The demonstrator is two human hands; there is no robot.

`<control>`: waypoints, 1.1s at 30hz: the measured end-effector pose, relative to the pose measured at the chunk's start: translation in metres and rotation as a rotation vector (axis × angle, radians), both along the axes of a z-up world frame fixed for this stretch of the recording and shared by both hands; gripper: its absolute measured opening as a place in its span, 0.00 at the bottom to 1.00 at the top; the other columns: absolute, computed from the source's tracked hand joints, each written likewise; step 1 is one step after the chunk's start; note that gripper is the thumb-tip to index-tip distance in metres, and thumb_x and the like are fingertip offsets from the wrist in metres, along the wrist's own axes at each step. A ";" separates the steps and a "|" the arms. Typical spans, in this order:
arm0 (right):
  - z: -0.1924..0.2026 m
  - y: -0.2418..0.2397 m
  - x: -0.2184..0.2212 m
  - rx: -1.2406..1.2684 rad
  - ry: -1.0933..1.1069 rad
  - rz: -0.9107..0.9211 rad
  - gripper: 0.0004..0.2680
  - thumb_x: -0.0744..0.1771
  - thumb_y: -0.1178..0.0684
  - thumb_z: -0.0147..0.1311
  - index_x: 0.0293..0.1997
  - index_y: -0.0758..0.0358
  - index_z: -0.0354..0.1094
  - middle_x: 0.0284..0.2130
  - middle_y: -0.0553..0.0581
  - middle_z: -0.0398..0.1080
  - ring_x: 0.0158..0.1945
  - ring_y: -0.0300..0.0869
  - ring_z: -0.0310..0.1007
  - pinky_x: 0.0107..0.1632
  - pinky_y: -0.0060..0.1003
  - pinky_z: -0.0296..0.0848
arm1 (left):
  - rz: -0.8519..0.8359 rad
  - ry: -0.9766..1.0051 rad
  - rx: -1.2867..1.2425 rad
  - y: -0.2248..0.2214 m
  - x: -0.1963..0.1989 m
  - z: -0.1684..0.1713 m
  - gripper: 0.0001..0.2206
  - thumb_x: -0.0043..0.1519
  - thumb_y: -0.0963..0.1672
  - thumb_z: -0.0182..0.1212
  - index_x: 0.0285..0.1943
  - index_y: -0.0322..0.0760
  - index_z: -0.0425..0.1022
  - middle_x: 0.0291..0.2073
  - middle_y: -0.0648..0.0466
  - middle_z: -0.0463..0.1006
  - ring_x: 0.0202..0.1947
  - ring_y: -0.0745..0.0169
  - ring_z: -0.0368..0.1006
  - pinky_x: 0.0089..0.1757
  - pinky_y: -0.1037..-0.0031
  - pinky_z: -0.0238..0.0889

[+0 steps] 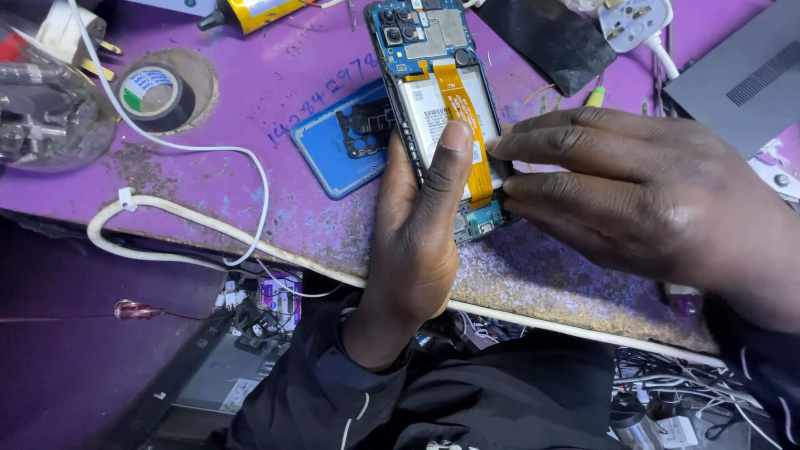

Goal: Disassembling internal components of a smartphone using a small pry tool

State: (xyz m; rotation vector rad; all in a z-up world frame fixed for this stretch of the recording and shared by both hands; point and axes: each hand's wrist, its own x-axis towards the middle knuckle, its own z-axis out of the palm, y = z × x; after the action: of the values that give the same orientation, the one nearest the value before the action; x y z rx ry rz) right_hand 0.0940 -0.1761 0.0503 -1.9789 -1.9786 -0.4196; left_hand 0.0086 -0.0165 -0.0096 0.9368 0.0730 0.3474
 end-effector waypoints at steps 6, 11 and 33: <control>-0.001 0.004 -0.007 -0.005 0.027 -0.005 0.05 0.71 0.60 0.52 0.47 0.74 0.67 0.49 0.68 0.73 0.52 0.63 0.78 0.52 0.53 0.78 | 0.012 -0.001 -0.024 -0.001 0.003 -0.003 0.25 0.68 0.49 0.52 0.72 0.31 0.61 0.64 0.46 0.71 0.63 0.60 0.67 0.64 0.68 0.63; -0.007 0.006 -0.010 0.046 0.015 -0.010 0.05 0.71 0.61 0.53 0.45 0.77 0.67 0.46 0.68 0.74 0.49 0.63 0.78 0.51 0.52 0.79 | 0.033 0.000 -0.033 -0.002 0.003 -0.001 0.26 0.68 0.48 0.52 0.74 0.30 0.61 0.65 0.46 0.70 0.65 0.60 0.66 0.65 0.68 0.61; -0.003 0.004 0.002 0.133 0.310 -0.020 0.05 0.68 0.65 0.59 0.46 0.75 0.74 0.47 0.70 0.77 0.50 0.57 0.81 0.55 0.45 0.79 | 0.033 0.019 -0.204 -0.004 0.003 -0.001 0.27 0.66 0.47 0.54 0.74 0.31 0.61 0.63 0.37 0.74 0.60 0.48 0.74 0.60 0.61 0.69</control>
State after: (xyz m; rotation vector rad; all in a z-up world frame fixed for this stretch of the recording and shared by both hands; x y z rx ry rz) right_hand 0.0963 -0.1724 0.0470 -1.8547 -1.6967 -0.2252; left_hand 0.0119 -0.0203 -0.0104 0.7375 0.1389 0.3551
